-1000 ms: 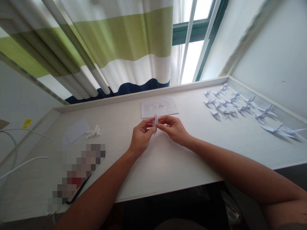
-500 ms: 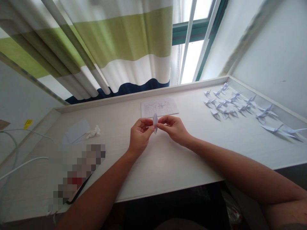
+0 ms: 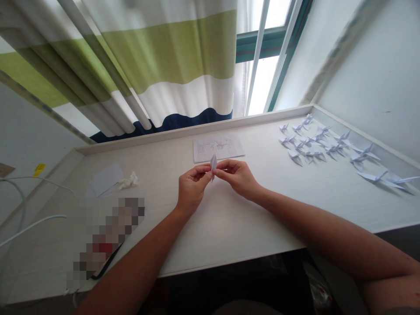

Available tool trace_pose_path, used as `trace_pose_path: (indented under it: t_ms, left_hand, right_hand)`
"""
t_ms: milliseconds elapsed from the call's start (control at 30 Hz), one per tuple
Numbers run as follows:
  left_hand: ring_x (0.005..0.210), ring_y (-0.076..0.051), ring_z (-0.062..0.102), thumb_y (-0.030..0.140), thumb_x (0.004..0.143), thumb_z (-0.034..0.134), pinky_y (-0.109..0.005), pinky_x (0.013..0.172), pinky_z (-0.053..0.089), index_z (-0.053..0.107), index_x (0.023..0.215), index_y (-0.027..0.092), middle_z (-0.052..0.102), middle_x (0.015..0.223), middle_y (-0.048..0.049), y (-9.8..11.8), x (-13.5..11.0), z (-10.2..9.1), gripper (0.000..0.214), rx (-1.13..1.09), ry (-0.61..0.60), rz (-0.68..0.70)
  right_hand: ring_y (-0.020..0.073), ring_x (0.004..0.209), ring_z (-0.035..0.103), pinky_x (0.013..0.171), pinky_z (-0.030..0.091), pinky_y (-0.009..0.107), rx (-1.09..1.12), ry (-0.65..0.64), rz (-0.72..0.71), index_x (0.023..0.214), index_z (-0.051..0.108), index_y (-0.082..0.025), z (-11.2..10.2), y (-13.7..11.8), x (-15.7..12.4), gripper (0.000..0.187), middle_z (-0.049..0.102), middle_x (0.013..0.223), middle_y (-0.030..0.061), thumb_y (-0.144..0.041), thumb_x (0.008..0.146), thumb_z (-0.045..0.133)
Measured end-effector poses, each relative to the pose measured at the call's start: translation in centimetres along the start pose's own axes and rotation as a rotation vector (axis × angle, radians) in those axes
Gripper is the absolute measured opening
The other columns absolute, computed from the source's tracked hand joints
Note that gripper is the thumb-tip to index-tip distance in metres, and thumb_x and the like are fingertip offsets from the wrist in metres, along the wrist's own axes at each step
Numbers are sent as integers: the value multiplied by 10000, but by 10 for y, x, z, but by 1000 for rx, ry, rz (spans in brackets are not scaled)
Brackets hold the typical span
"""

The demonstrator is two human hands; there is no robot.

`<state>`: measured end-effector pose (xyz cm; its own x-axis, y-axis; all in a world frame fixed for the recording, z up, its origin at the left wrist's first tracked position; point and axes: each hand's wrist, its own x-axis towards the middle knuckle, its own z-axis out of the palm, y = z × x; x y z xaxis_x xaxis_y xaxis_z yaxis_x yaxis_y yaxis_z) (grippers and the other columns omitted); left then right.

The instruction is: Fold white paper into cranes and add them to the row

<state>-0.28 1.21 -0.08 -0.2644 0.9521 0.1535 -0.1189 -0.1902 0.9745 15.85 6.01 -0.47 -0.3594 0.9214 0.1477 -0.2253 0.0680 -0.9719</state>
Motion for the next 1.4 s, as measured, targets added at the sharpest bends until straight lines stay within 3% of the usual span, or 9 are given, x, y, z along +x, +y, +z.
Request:
trace_pose_path:
  t_ms: [200,500,633,833,967,1133,1400]
  left_hand:
    - [1044,-271,782,348,699,964,-450,1006,604,848,869,176,847,1071,-106,1,0,2,267,-42,25,-34]
    - [832,-194,757,351,752,925,-380,879,622,835,931,153,829,904,-74,-2,2,1,282,-26,-10,-60]
    - [875,-184,761,265,720,941,-354,885,624,772,979,166,808,929,-55,-1,2,0,325,-23,19,6]
    - [919,-182,748,254,713,948,-330,887,604,779,1043,172,791,937,-49,0,1,-1,380,1,3,-1]
    - [899,-184,727,335,697,972,-323,835,586,829,1017,168,813,962,-70,-1,2,-2,387,-74,-59,-112]
    - [778,-144,663,462,665,1003,-290,752,542,826,861,165,778,831,-41,0,4,-5,397,-115,-150,-254]
    - [690,-128,607,495,704,980,-286,700,504,822,843,179,769,812,-38,3,6,-7,380,-16,-226,-189]
  right_hand:
    - [204,857,740,870,616,382,-1,11,-61,848,823,-206,0,2,1,392,818,895,51,-521,685,990]
    - [180,786,730,780,619,361,32,33,-93,827,741,-210,0,5,2,420,780,837,27,-532,702,980]
    - [165,791,724,775,614,333,55,42,-102,858,685,-222,-1,7,3,451,757,826,2,-460,667,1018]
    - [172,823,719,817,616,356,45,-21,-48,983,759,-213,-4,12,5,453,763,859,16,-491,707,986]
    - [198,903,751,911,618,404,46,-59,-34,968,786,-208,-7,10,4,399,809,975,53,-496,753,959]
    - [185,853,735,880,601,387,43,-72,-3,932,797,-212,-11,6,5,360,802,930,36,-481,758,961]
    - [174,828,697,849,559,366,42,-172,44,860,765,-207,-18,8,9,367,775,880,27,-527,789,930]
